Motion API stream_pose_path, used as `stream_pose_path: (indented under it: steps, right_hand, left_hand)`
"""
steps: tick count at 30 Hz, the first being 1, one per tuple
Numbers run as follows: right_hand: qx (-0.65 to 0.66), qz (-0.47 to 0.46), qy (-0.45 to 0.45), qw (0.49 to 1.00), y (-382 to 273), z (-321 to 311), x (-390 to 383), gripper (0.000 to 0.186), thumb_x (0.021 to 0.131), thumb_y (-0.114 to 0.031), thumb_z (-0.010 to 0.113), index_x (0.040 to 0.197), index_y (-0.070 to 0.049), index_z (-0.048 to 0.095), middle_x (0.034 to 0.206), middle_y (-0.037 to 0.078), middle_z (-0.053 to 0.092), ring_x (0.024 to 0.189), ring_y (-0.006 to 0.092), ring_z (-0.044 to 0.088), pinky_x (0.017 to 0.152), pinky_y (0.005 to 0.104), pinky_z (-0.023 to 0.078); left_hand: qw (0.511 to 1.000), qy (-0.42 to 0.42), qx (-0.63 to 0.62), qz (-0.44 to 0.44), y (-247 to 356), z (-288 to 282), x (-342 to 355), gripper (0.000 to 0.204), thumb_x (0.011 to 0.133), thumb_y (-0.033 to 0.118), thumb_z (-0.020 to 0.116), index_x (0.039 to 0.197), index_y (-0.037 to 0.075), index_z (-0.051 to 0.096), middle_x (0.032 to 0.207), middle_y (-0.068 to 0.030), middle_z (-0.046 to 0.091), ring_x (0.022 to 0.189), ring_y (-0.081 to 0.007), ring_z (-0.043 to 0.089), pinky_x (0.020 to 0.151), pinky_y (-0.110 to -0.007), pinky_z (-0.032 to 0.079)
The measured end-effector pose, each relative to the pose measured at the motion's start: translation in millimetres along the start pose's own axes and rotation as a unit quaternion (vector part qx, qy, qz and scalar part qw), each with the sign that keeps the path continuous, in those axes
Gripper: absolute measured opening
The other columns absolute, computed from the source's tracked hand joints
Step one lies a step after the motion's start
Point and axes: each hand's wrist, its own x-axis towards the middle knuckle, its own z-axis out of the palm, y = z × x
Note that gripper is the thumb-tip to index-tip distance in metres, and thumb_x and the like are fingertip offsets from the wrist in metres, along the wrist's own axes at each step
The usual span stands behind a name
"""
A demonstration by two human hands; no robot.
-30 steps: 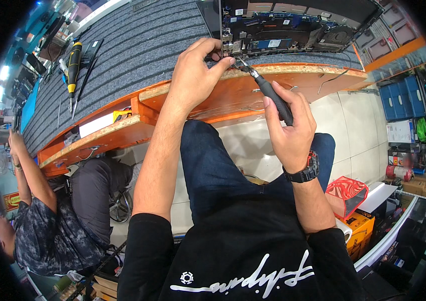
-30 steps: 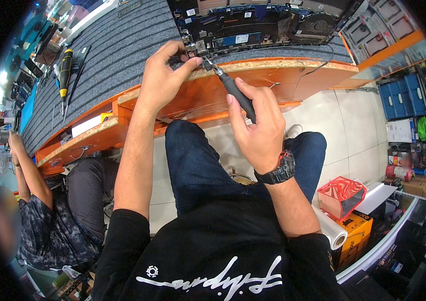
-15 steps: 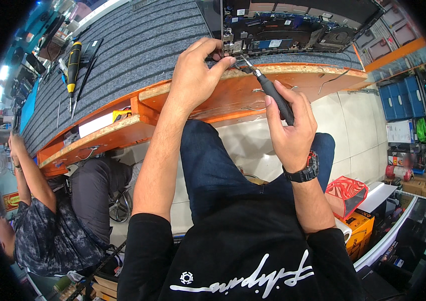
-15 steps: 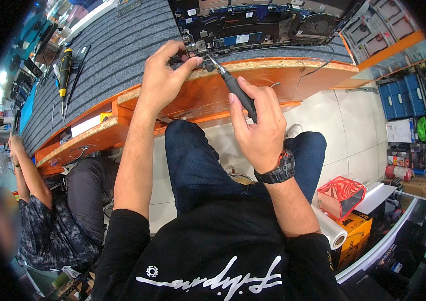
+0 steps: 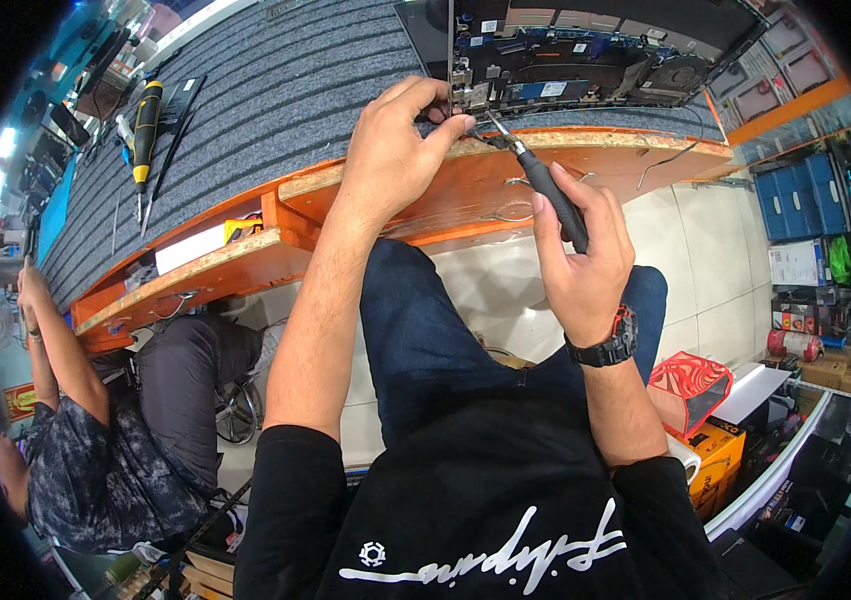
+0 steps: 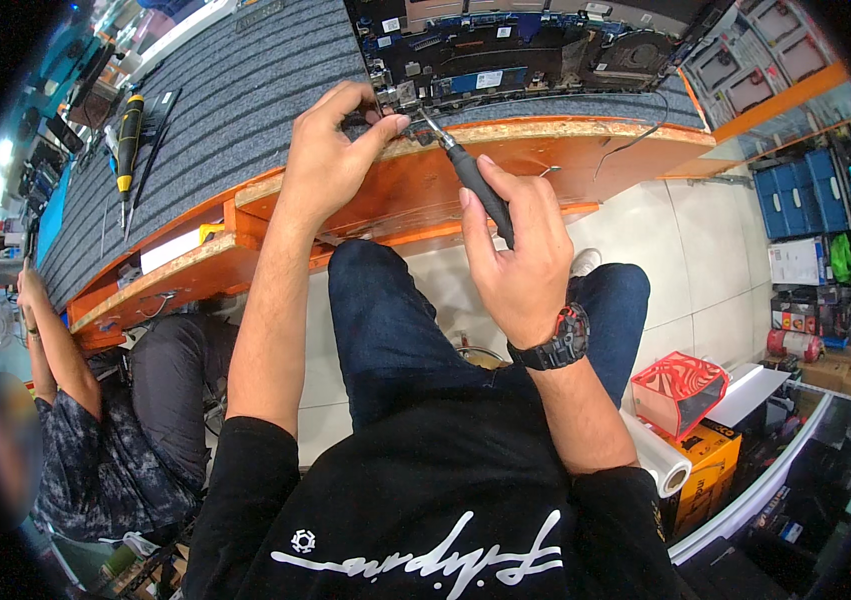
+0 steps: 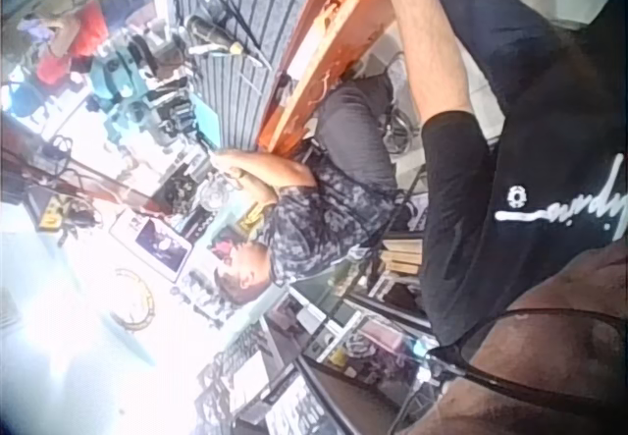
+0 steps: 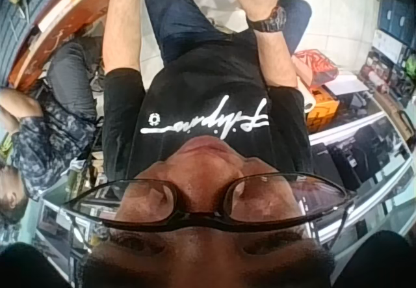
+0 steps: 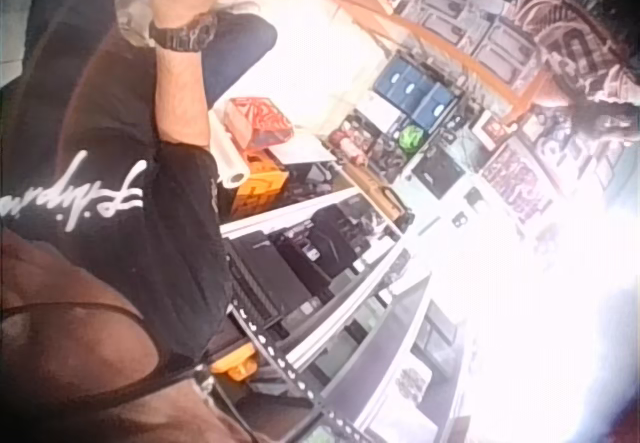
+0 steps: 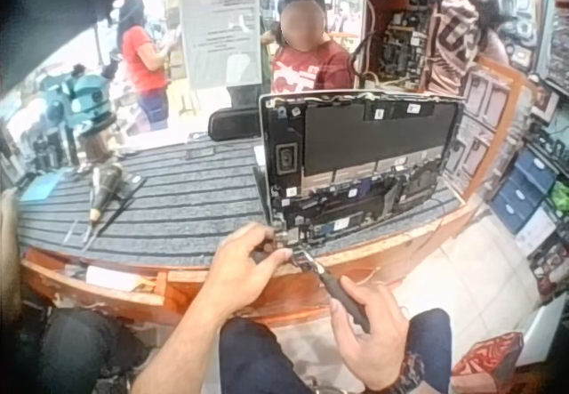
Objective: The person opens a laptop, removes the back cover, and uses a screwdriver to detach internal components. They disconnect cables, remove the battery, and then reinstall it by reconnecting the battery connector and placing the battery back into the chassis.
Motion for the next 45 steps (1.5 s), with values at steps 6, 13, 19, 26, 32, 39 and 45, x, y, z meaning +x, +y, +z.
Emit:
stream_pose_path:
  steps: [6, 13, 19, 26, 32, 39, 45]
  right_hand:
    - [-0.033, -0.023, 0.005, 0.999, -4, 2, -1, 0.027, 0.089, -0.003, 0.074, 0.114, 0.001, 0.065, 0.098, 0.017, 0.068, 0.084, 0.0299, 0.067, 0.073, 0.0372, 0.053]
    - [-0.038, 0.118, -0.065, 0.990, -15, -8, 2, 0.027, 0.095, -0.013, 0.071, 0.116, 0.000, 0.059, 0.077, 0.015, 0.068, 0.064, 0.0319, 0.068, 0.060, 0.0391, 0.052]
    - [-0.024, 0.167, -0.097, 0.981, -28, -9, 5, 0.036, 0.097, -0.019, 0.069, 0.124, 0.000, 0.053, 0.071, 0.017, 0.067, 0.063, 0.0300, 0.070, 0.057, 0.0387, 0.051]
    - [-0.090, 0.069, -0.071, 0.991, -15, -8, 3, 0.029, 0.096, -0.015, 0.069, 0.116, 0.000, 0.055, 0.074, 0.016, 0.068, 0.064, 0.0294, 0.071, 0.056, 0.0379, 0.051]
    - [-0.055, 0.153, -0.109, 0.981, -35, -12, 7, 0.023, 0.101, -0.019, 0.063, 0.115, -0.001, 0.061, 0.080, 0.017, 0.071, 0.067, 0.0342, 0.071, 0.058, 0.0416, 0.052]
    - [-0.122, 0.077, -0.088, 0.986, -22, -12, 7, 0.030, 0.096, -0.014, 0.068, 0.120, -0.002, 0.054, 0.072, 0.016, 0.067, 0.064, 0.0330, 0.069, 0.057, 0.0406, 0.051]
    - [-0.053, 0.131, -0.097, 0.985, -32, -13, 6, 0.024, 0.101, -0.019, 0.062, 0.117, -0.002, 0.060, 0.082, 0.018, 0.071, 0.069, 0.0358, 0.070, 0.059, 0.0425, 0.052]
  left_hand:
    - [1.000, 0.010, -0.005, 0.014, -2, 0, 0, 0.026, 0.085, 0.015, 0.078, 0.102, -0.003, 0.071, 0.088, -0.0114, 0.067, 0.080, -0.0249, 0.066, 0.074, -0.037, 0.052]
    - [1.000, 0.014, -0.004, 0.017, -2, 1, -1, 0.026, 0.085, 0.017, 0.078, 0.103, -0.001, 0.071, 0.088, -0.0119, 0.067, 0.080, -0.0272, 0.066, 0.074, -0.039, 0.052]
    - [0.999, 0.019, 0.001, 0.026, -5, 2, 0, 0.027, 0.085, 0.019, 0.077, 0.103, 0.000, 0.071, 0.087, -0.0122, 0.068, 0.080, -0.0285, 0.066, 0.075, -0.040, 0.052]
    - [0.999, 0.021, -0.004, 0.031, -5, 3, 0, 0.027, 0.085, 0.018, 0.078, 0.102, -0.001, 0.071, 0.088, -0.0116, 0.068, 0.080, -0.0259, 0.066, 0.075, -0.038, 0.052]
    - [0.999, 0.026, 0.000, 0.034, -6, 4, -2, 0.025, 0.085, 0.014, 0.080, 0.098, -0.003, 0.067, 0.086, -0.0105, 0.065, 0.078, -0.0215, 0.063, 0.073, -0.034, 0.051]
    - [0.999, 0.025, 0.001, 0.040, -6, 4, -2, 0.025, 0.085, 0.014, 0.080, 0.098, -0.003, 0.067, 0.085, -0.0103, 0.064, 0.078, -0.0215, 0.063, 0.072, -0.034, 0.050]
    - [0.999, 0.014, 0.016, 0.025, -5, 3, -1, 0.026, 0.086, 0.020, 0.077, 0.102, 0.000, 0.072, 0.088, -0.0108, 0.069, 0.080, -0.0273, 0.067, 0.076, -0.040, 0.052]
